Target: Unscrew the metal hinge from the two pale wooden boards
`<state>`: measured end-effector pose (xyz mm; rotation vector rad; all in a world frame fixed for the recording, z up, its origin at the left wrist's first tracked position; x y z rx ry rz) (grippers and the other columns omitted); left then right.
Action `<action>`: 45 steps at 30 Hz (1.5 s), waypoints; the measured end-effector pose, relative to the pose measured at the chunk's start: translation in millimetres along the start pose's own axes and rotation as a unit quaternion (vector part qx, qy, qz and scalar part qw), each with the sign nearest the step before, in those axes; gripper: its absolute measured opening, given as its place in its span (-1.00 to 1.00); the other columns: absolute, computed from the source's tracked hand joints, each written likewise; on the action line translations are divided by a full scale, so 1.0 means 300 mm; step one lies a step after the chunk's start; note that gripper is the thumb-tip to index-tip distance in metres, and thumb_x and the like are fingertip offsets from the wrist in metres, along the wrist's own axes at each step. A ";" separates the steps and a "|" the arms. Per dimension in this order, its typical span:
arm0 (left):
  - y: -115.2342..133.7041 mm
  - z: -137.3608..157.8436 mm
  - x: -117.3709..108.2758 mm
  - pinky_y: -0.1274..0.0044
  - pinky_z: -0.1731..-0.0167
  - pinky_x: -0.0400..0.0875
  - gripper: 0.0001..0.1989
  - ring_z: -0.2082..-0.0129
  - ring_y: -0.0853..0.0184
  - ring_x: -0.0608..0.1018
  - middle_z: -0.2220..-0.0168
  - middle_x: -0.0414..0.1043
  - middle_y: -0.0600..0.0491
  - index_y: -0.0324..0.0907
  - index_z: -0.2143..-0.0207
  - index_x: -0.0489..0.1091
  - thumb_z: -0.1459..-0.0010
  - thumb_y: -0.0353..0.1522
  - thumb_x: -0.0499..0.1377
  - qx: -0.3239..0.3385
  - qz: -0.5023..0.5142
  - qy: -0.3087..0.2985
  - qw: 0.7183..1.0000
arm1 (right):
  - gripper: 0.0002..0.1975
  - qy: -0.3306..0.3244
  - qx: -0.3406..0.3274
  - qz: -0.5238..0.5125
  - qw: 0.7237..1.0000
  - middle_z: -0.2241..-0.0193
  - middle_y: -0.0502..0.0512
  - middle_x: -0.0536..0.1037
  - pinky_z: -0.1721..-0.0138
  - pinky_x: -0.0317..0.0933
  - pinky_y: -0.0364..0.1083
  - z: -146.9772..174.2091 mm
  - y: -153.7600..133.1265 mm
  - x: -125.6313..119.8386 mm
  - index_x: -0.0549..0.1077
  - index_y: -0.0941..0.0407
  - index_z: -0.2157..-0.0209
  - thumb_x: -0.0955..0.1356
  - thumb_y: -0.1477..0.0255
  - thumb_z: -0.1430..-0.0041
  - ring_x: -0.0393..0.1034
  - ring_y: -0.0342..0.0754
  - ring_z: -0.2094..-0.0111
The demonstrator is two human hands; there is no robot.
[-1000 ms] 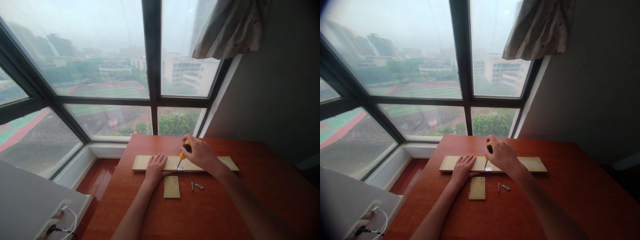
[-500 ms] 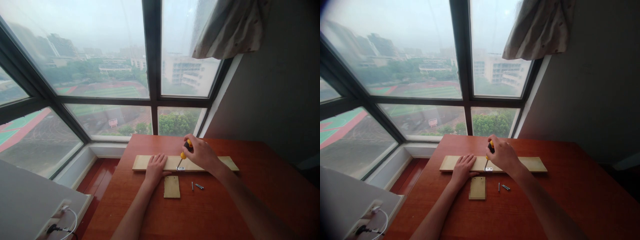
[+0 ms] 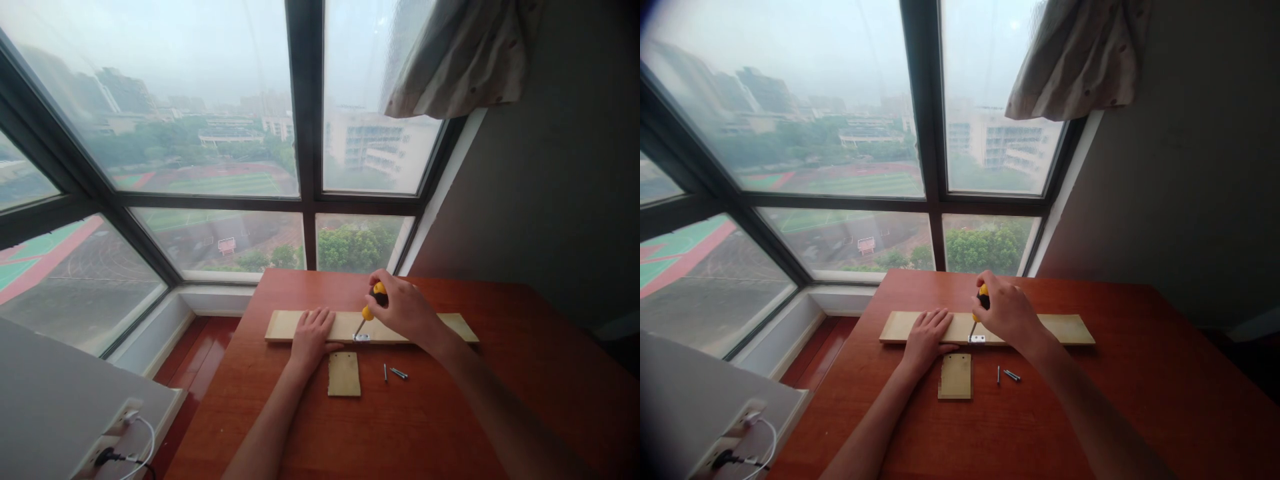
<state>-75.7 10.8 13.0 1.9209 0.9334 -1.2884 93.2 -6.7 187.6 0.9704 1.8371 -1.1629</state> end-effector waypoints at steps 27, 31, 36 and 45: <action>0.001 0.000 -0.001 0.23 -0.10 0.17 -0.29 -0.13 0.05 0.34 -0.14 0.31 -0.12 -0.11 -0.10 0.27 0.04 0.05 0.22 0.005 0.000 0.003 1.000 | -0.81 0.006 0.001 0.006 1.000 0.35 0.03 0.50 0.40 0.09 -0.11 0.012 0.007 0.002 0.31 0.04 0.22 0.27 0.25 -0.17 0.38 -0.03 0.38; 0.000 0.001 0.001 0.22 -0.10 0.17 -0.29 -0.13 0.04 0.34 -0.14 0.31 -0.12 -0.10 -0.10 0.28 0.04 0.05 0.22 0.004 0.001 0.004 1.000 | -0.83 0.010 0.001 0.002 1.000 0.34 0.02 0.51 0.36 0.11 -0.11 0.012 0.018 0.005 0.30 0.04 0.21 0.28 0.35 -0.12 0.40 -0.04 0.37; -0.001 0.000 0.001 0.23 -0.10 0.17 -0.29 -0.14 0.05 0.33 -0.15 0.31 -0.11 -0.10 -0.10 0.27 0.04 0.05 0.22 0.002 -0.003 0.002 1.000 | -0.80 0.003 0.019 0.003 1.000 0.37 -0.02 0.49 0.41 0.09 -0.13 0.023 0.026 -0.003 0.29 0.03 0.21 0.30 0.38 -0.07 0.36 -0.06 0.41; -0.002 0.001 0.004 0.23 -0.10 0.18 -0.29 -0.13 0.06 0.34 -0.14 0.32 -0.11 -0.09 -0.11 0.27 0.03 0.04 0.22 0.002 -0.005 0.006 1.000 | -0.91 0.026 -0.010 -0.012 1.000 0.34 0.01 0.48 0.35 0.12 -0.11 0.012 0.018 -0.007 0.30 0.04 0.31 0.28 0.34 -0.14 0.35 -0.07 0.37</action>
Point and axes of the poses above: each hand's wrist, its own z-axis away from the middle knuckle, its own x-axis out of the palm, y = z × x, the point moved 7 cm from there along -z, towards the middle knuckle
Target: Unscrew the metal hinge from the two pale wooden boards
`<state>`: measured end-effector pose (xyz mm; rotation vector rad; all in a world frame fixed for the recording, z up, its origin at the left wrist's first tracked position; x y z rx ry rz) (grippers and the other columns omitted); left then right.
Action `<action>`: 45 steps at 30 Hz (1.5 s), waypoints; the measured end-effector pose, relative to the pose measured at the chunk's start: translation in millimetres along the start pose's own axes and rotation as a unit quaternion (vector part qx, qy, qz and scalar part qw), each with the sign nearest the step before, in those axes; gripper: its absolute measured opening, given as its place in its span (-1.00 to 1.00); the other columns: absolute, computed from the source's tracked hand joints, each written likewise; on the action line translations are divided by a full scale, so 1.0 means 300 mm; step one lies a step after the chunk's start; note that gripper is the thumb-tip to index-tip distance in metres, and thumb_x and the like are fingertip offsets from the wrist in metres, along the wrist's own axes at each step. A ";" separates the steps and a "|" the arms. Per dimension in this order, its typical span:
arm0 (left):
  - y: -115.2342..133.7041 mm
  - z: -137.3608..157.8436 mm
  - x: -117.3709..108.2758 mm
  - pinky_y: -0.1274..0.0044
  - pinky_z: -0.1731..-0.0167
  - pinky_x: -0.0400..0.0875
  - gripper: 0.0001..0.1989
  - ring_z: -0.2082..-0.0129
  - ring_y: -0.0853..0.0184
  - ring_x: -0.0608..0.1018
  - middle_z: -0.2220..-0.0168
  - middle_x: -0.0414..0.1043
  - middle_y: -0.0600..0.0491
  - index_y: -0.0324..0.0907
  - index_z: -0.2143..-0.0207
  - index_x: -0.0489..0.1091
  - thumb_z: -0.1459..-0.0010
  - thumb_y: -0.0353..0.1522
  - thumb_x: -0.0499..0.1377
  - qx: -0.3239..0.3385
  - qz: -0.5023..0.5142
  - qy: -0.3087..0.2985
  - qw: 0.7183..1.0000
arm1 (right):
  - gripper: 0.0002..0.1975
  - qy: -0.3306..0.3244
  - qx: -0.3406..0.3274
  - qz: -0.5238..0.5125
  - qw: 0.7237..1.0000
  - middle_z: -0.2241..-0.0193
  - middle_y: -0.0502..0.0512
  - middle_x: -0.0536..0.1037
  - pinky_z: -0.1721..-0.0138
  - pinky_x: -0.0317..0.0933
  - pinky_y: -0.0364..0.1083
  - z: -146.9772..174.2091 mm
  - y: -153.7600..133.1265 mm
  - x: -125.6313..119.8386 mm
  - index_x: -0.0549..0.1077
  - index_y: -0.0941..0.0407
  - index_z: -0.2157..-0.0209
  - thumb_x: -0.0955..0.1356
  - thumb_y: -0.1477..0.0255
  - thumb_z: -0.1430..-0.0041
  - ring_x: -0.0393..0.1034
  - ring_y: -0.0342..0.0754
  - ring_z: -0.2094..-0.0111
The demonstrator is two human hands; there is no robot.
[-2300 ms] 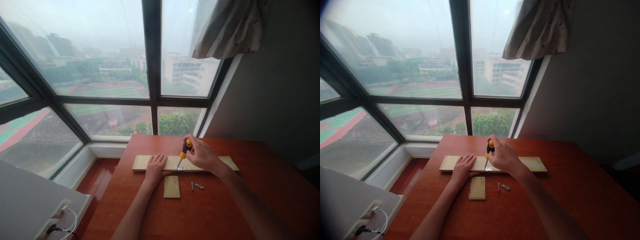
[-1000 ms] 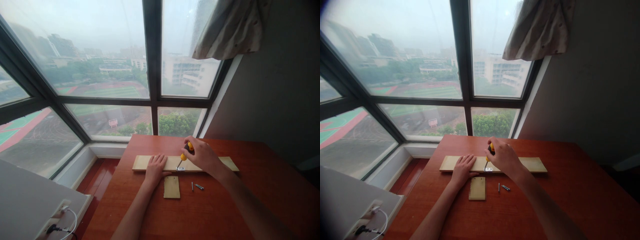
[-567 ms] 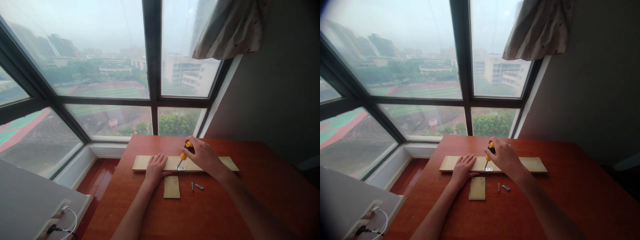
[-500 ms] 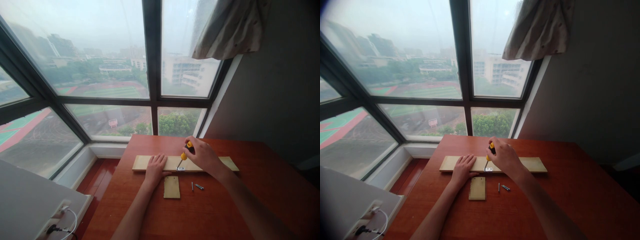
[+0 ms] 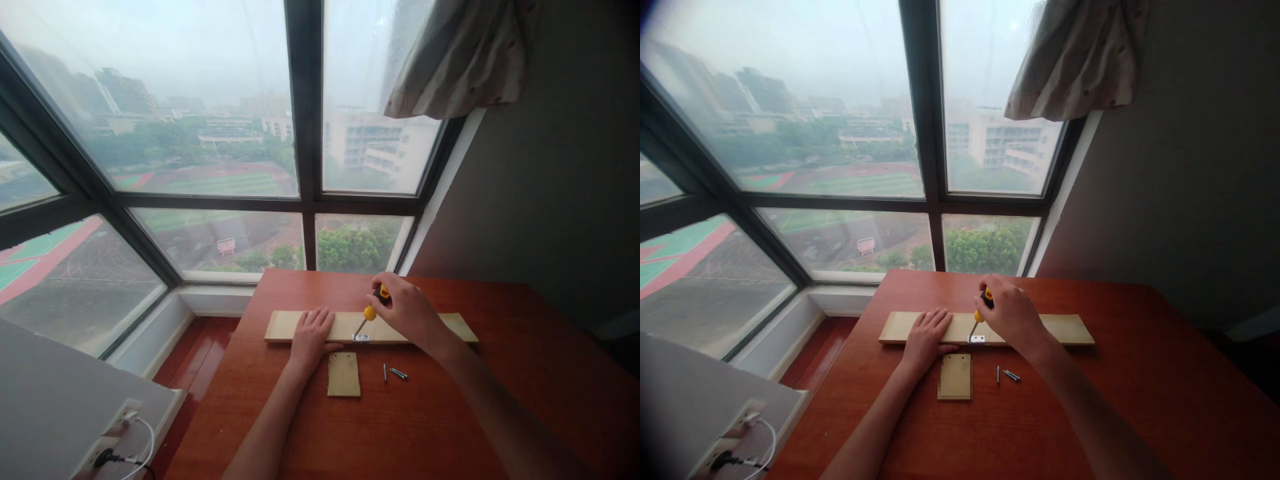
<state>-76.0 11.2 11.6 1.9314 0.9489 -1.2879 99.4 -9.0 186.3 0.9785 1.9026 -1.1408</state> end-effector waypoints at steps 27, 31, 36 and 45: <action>-0.001 -0.002 -0.002 0.23 -0.11 0.16 -0.30 -0.14 0.07 0.33 -0.15 0.31 -0.10 -0.09 -0.10 0.27 0.03 0.04 0.22 -0.004 0.002 -0.007 1.000 | -0.63 -0.055 -0.004 -0.027 0.998 0.19 0.05 0.49 0.29 0.20 -0.10 0.026 -0.015 0.009 0.26 0.03 0.05 0.30 0.45 -0.06 0.41 -0.04 0.27; 0.000 -0.001 -0.004 0.23 -0.12 0.15 -0.30 -0.14 0.06 0.33 -0.15 0.31 -0.10 -0.10 -0.11 0.26 0.02 0.04 0.22 -0.004 0.004 -0.006 1.000 | -0.69 -0.032 0.011 0.012 0.999 0.24 0.07 0.51 0.32 0.18 -0.07 0.020 -0.008 0.004 0.29 0.05 0.09 0.30 0.25 -0.15 0.41 0.00 0.30; 0.001 -0.002 -0.004 0.22 -0.11 0.16 -0.30 -0.14 0.05 0.34 -0.15 0.31 -0.11 -0.09 -0.11 0.27 0.03 0.03 0.23 -0.003 0.007 -0.007 1.000 | -0.78 -0.028 0.004 0.006 1.000 0.25 0.06 0.52 0.30 0.18 -0.07 0.010 0.000 0.016 0.31 0.05 0.14 0.26 0.30 -0.19 0.42 -0.01 0.32; 0.004 -0.003 -0.008 0.22 -0.10 0.18 -0.32 -0.13 0.05 0.34 -0.14 0.32 -0.11 -0.08 -0.11 0.28 0.02 0.03 0.22 0.002 0.002 -0.001 1.000 | -0.69 -0.039 -0.008 0.005 0.999 0.15 0.09 0.52 0.25 0.20 -0.06 0.017 -0.026 0.011 0.27 0.05 0.06 0.30 0.35 -0.14 0.44 0.03 0.22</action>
Point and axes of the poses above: each hand's wrist, its own z-axis away from the middle knuckle, its own x-axis out of the palm, y = z × x, the point moved 7 cm from there along -z, towards the middle knuckle
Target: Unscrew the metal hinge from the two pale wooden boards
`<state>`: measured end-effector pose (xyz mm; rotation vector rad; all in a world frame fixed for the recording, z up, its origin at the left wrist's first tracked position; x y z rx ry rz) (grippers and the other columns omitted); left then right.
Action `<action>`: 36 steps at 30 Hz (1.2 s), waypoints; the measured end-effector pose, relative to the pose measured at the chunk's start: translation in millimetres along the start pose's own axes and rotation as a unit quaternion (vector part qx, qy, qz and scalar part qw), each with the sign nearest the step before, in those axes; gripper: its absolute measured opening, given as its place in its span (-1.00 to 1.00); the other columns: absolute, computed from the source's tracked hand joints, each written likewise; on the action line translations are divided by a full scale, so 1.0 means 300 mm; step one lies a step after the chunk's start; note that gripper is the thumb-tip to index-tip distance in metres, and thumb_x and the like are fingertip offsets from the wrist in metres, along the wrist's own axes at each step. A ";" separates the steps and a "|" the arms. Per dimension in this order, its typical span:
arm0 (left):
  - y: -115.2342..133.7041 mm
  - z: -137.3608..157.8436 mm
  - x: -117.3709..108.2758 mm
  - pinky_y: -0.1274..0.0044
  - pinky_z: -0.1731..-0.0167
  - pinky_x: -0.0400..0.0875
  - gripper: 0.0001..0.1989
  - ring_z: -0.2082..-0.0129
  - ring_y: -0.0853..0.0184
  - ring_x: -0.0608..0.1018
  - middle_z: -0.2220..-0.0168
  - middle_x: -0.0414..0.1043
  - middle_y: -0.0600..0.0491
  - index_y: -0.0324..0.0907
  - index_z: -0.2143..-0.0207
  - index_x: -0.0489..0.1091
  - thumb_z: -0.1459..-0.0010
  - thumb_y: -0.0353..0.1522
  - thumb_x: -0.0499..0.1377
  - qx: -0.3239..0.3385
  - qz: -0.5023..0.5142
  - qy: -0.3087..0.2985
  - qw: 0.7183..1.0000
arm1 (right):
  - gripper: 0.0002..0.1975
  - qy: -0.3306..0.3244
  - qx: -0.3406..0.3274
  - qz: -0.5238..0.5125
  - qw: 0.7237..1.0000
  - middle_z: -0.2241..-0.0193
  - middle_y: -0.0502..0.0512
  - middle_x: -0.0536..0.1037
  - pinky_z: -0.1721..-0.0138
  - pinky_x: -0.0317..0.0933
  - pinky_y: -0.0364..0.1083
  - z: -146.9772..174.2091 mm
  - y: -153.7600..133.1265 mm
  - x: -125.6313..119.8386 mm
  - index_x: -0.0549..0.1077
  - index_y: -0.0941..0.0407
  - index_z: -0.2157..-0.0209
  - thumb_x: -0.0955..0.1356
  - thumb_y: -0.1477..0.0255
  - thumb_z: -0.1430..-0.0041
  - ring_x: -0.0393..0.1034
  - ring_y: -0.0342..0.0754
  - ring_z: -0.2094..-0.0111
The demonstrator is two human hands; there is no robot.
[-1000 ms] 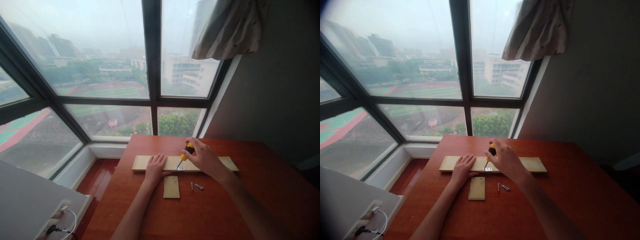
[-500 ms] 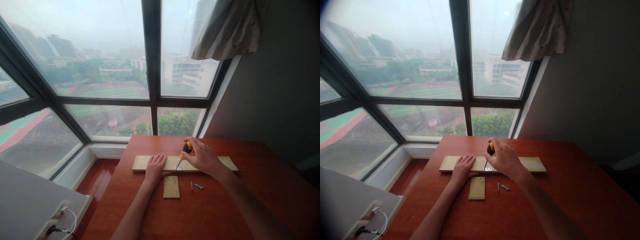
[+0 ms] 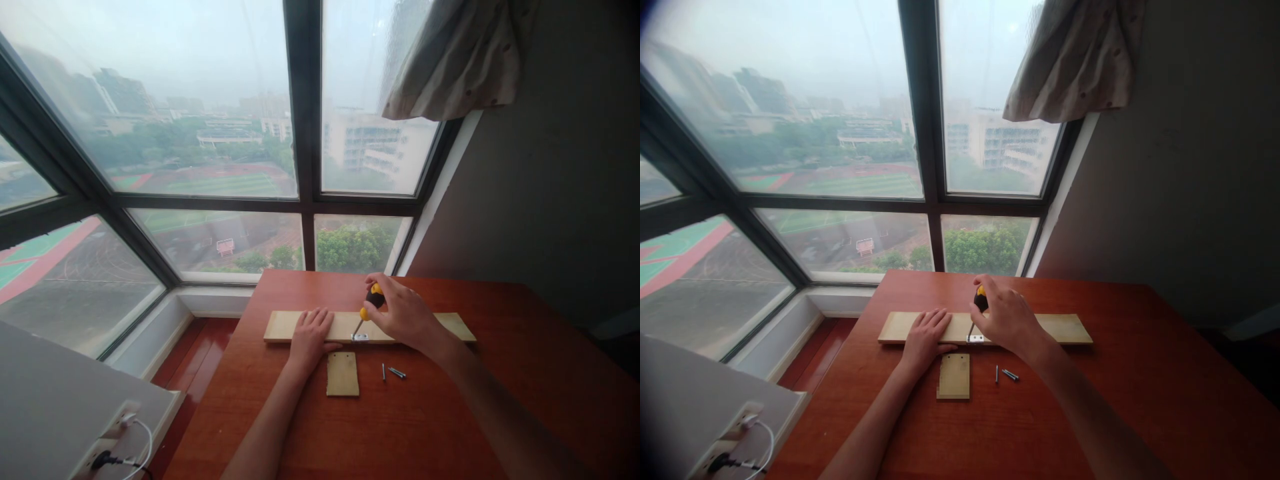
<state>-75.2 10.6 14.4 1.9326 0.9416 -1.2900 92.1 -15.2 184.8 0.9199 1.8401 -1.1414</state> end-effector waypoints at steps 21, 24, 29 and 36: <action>-0.003 0.000 0.002 0.22 -0.11 0.16 -0.29 -0.12 0.05 0.34 -0.13 0.32 -0.10 -0.07 -0.10 0.28 0.06 0.04 0.24 -0.006 0.010 -0.002 1.000 | -0.78 0.007 -0.003 0.025 1.000 0.26 0.07 0.52 0.37 0.14 -0.11 -0.017 -0.026 0.008 0.31 0.05 0.14 0.28 0.31 -0.18 0.41 -0.04 0.37; -0.004 0.000 0.001 0.23 -0.11 0.15 -0.28 -0.13 0.05 0.34 -0.14 0.32 -0.08 -0.08 -0.10 0.27 0.07 0.04 0.24 -0.010 0.013 -0.004 1.000 | -0.73 0.005 -0.012 0.015 1.000 0.21 0.08 0.52 0.31 0.15 -0.10 -0.014 -0.033 0.008 0.30 0.05 0.09 0.28 0.42 -0.13 0.42 -0.03 0.31; -0.002 -0.001 -0.006 0.24 -0.11 0.15 -0.29 -0.13 0.05 0.34 -0.13 0.33 -0.09 -0.08 -0.10 0.27 0.06 0.04 0.25 -0.007 0.020 -0.001 1.000 | -0.68 0.004 -0.016 0.021 1.000 0.18 0.06 0.52 0.32 0.14 -0.10 -0.004 -0.047 -0.003 0.29 0.03 0.07 0.30 0.42 -0.10 0.42 -0.02 0.28; -0.002 -0.001 -0.013 0.25 -0.12 0.14 -0.30 -0.12 0.06 0.34 -0.14 0.33 -0.07 -0.08 -0.09 0.27 0.07 0.00 0.28 -0.012 0.032 -0.005 0.999 | -0.82 0.014 -0.011 0.031 0.999 0.25 0.05 0.54 0.34 0.14 -0.11 -0.022 -0.041 0.005 0.37 0.04 0.18 0.26 0.30 -0.21 0.43 -0.04 0.31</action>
Point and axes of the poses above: each hand's wrist, its own z-axis away from the middle knuckle, its own x-axis out of the palm, y = z × x, the point moved 7 cm from there along -z, towards the middle knuckle
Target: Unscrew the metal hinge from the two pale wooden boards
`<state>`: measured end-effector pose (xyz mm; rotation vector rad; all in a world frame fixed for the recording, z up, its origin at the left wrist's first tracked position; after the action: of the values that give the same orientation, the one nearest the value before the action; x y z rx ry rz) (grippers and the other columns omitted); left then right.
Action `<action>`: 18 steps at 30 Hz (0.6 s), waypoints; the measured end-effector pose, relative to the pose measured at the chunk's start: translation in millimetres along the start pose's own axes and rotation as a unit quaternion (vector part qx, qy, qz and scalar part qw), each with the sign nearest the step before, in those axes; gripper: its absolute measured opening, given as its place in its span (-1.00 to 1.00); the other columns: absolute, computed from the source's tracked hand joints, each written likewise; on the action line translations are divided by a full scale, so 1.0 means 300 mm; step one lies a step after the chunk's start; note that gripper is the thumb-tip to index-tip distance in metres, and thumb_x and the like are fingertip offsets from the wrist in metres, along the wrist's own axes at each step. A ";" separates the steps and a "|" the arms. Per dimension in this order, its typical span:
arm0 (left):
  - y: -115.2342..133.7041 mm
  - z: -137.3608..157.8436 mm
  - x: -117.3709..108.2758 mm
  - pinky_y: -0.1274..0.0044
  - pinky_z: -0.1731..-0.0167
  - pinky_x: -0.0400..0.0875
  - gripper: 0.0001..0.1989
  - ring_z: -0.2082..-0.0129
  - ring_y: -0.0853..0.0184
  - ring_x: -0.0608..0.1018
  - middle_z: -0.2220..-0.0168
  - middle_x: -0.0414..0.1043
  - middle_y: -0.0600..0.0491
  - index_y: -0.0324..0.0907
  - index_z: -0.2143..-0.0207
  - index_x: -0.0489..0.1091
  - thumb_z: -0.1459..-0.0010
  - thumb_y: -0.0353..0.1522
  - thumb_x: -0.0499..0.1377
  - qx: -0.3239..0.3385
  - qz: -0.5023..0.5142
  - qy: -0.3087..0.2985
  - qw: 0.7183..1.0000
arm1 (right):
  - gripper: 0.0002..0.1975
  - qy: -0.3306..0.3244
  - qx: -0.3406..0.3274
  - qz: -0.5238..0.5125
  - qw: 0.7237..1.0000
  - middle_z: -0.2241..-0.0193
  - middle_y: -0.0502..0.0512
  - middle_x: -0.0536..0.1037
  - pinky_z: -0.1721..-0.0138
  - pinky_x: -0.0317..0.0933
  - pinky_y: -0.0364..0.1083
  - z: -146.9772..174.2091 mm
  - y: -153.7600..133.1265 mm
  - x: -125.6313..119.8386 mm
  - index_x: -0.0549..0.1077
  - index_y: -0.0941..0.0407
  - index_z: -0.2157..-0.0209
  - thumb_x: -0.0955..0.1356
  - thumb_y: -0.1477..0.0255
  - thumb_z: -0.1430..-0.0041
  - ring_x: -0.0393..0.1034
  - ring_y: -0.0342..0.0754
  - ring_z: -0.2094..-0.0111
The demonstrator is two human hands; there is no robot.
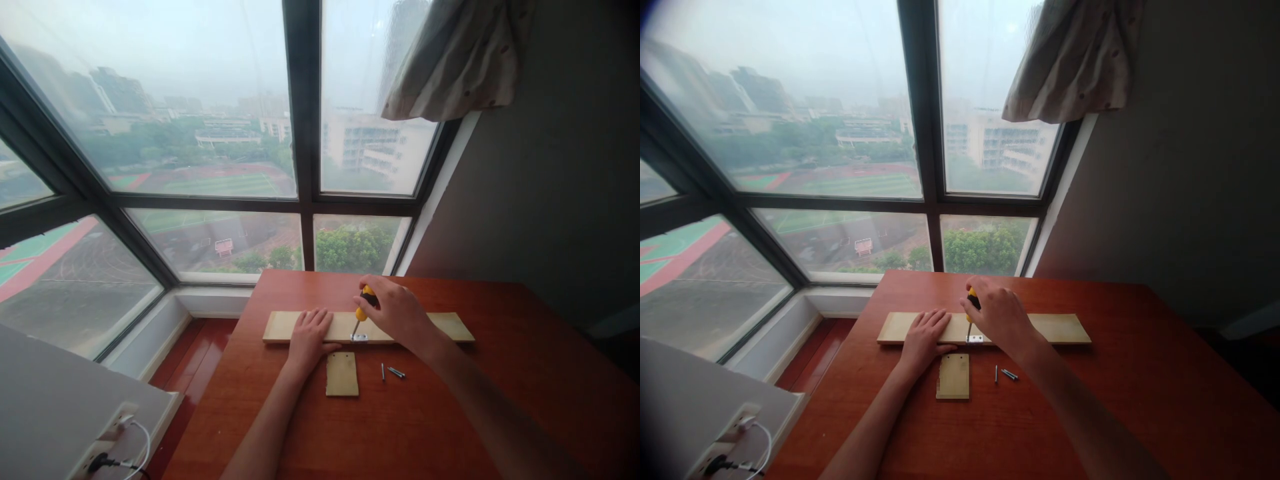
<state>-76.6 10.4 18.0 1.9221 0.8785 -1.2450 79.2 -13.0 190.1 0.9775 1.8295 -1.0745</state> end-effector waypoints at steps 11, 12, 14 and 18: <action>0.002 -0.002 -0.005 0.21 -0.13 0.12 -0.32 -0.13 0.05 0.33 -0.14 0.32 -0.08 -0.06 -0.10 0.28 0.06 -0.05 0.30 -0.007 0.022 0.000 1.000 | -0.77 -0.004 0.012 0.042 0.999 0.23 0.07 0.54 0.35 0.13 -0.10 0.006 -0.005 0.002 0.34 0.05 0.14 0.27 0.29 -0.19 0.44 0.01 0.28; 0.000 -0.001 -0.004 0.21 -0.13 0.12 -0.32 -0.13 0.05 0.33 -0.14 0.32 -0.08 -0.06 -0.10 0.28 0.06 -0.04 0.29 -0.005 0.023 0.002 1.000 | -0.77 -0.006 0.014 0.044 0.999 0.24 0.07 0.54 0.35 0.13 -0.09 0.005 -0.004 0.003 0.35 0.04 0.15 0.27 0.26 -0.20 0.44 0.01 0.29; -0.003 -0.001 -0.001 0.22 -0.13 0.13 -0.32 -0.13 0.05 0.34 -0.14 0.32 -0.09 -0.05 -0.10 0.27 0.05 -0.02 0.28 -0.003 0.024 0.004 1.000 | -0.79 -0.008 0.014 0.042 0.999 0.25 0.06 0.55 0.35 0.14 -0.09 0.003 -0.002 0.006 0.36 0.04 0.15 0.26 0.27 -0.21 0.44 0.00 0.30; -0.008 -0.002 0.007 0.22 -0.12 0.14 -0.29 -0.13 0.05 0.34 -0.13 0.33 -0.09 -0.06 -0.10 0.27 0.07 0.01 0.28 -0.002 0.023 0.002 1.000 | -0.74 -0.004 -0.005 0.012 1.000 0.18 0.07 0.52 0.26 0.17 -0.10 0.007 -0.007 0.007 0.32 0.05 0.10 0.29 0.42 -0.13 0.43 -0.03 0.26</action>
<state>-77.6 12.7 15.7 1.9313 0.8334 -1.2124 76.9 -15.1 188.2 0.9852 1.8109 -1.0530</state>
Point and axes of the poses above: each hand's wrist, its own z-axis away from the middle knuckle, its own x-axis out of the palm, y = z × x, the point moved 7 cm from there along -z, towards the middle knuckle
